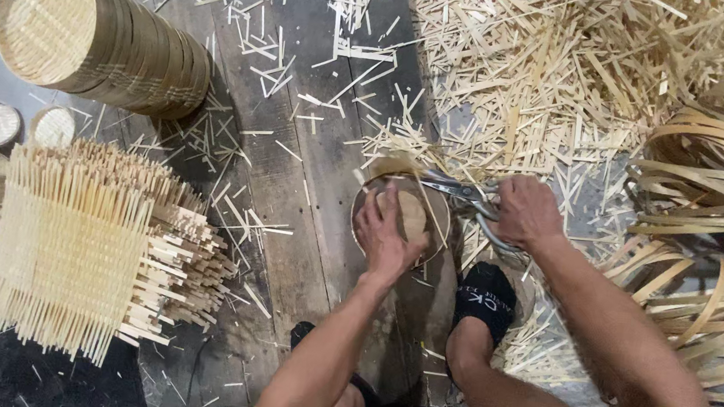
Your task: The person sits on the floor of a bamboo workshop and assembles steamer baskets. They trim protruding bamboo strips from a woven mat with scissors, press the woven mat into a bamboo rim, fit the rimmed mat over a round wooden form, and place finished baskets onto a stack.
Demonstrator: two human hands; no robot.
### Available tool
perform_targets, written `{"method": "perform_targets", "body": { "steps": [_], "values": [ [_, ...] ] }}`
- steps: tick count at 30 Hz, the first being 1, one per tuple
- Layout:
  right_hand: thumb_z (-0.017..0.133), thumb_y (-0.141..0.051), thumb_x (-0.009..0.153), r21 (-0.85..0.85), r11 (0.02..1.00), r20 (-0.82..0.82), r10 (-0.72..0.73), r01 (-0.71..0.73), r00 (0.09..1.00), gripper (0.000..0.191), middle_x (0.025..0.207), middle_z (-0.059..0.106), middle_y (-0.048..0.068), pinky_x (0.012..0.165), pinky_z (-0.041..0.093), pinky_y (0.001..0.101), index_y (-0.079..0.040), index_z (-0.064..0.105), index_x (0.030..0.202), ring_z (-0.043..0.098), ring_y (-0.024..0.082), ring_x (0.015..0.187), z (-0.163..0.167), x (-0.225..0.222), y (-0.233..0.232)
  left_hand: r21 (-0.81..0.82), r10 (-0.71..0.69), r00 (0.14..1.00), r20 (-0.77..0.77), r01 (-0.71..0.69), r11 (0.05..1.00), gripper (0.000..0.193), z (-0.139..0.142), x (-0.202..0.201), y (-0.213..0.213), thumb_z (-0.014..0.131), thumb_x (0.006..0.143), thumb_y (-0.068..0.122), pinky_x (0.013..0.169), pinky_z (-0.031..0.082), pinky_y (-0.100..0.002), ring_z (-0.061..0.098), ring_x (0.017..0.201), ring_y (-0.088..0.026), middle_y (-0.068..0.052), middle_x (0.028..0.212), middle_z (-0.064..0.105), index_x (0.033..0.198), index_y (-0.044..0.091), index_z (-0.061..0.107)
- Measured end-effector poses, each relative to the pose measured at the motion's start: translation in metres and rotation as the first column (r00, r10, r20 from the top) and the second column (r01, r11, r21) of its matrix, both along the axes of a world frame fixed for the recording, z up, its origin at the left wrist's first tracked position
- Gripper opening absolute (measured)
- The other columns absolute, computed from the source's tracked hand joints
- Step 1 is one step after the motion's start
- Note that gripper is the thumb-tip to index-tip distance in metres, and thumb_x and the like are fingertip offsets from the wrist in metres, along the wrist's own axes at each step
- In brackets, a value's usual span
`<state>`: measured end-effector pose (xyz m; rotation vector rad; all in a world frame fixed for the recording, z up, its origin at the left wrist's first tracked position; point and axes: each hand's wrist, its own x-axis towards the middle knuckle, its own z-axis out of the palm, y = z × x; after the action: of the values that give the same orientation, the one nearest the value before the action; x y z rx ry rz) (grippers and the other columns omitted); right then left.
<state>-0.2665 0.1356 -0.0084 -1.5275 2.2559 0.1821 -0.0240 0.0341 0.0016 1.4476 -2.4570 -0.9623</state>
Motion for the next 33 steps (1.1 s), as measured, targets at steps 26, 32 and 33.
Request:
{"method": "perform_targets", "body": {
  "steps": [26, 32, 33],
  "values": [
    [0.051, -0.062, 0.097, 0.195, 0.977, -0.022, 0.091, -0.085, 0.996, 0.060, 0.088, 0.057, 0.010, 0.069, 0.053, 0.0351, -0.006, 0.063, 0.110, 0.056, 0.020, 0.080, -0.008, -0.010, 0.000, 0.098, -0.185, 0.976, 0.112, 0.175, 0.980, 0.121, 0.029, -0.002, -0.008, 0.097, 0.058, 0.031, 0.110, 0.030, -0.068, 0.023, 0.141, -0.052, -0.019, 0.158, 0.021, 0.157, 0.036, 0.028],
    [0.058, -0.061, 0.083, 0.025, 0.993, -0.115, 0.120, -0.118, 0.986, 0.066, 0.090, 0.060, 0.012, 0.079, 0.053, 0.0388, -0.003, 0.061, 0.112, 0.061, 0.023, 0.086, -0.003, 0.008, -0.013, 0.173, -0.361, 0.924, 0.124, 0.338, 0.925, 0.112, 0.032, 0.002, -0.021, 0.096, 0.060, 0.026, 0.111, 0.029, -0.069, 0.025, 0.141, -0.050, -0.016, 0.158, 0.025, 0.154, 0.037, 0.036],
    [0.059, -0.056, 0.087, 0.149, 0.985, -0.069, 0.097, -0.085, 0.993, 0.062, 0.092, 0.060, 0.012, 0.080, 0.052, 0.0379, -0.002, 0.060, 0.116, 0.061, 0.022, 0.088, -0.003, 0.008, -0.013, 0.169, -0.369, 0.922, 0.114, 0.348, 0.922, 0.111, 0.033, 0.002, -0.024, 0.096, 0.061, 0.026, 0.110, 0.029, -0.070, 0.024, 0.141, -0.051, -0.016, 0.158, 0.025, 0.154, 0.037, 0.037]
  ]
}}
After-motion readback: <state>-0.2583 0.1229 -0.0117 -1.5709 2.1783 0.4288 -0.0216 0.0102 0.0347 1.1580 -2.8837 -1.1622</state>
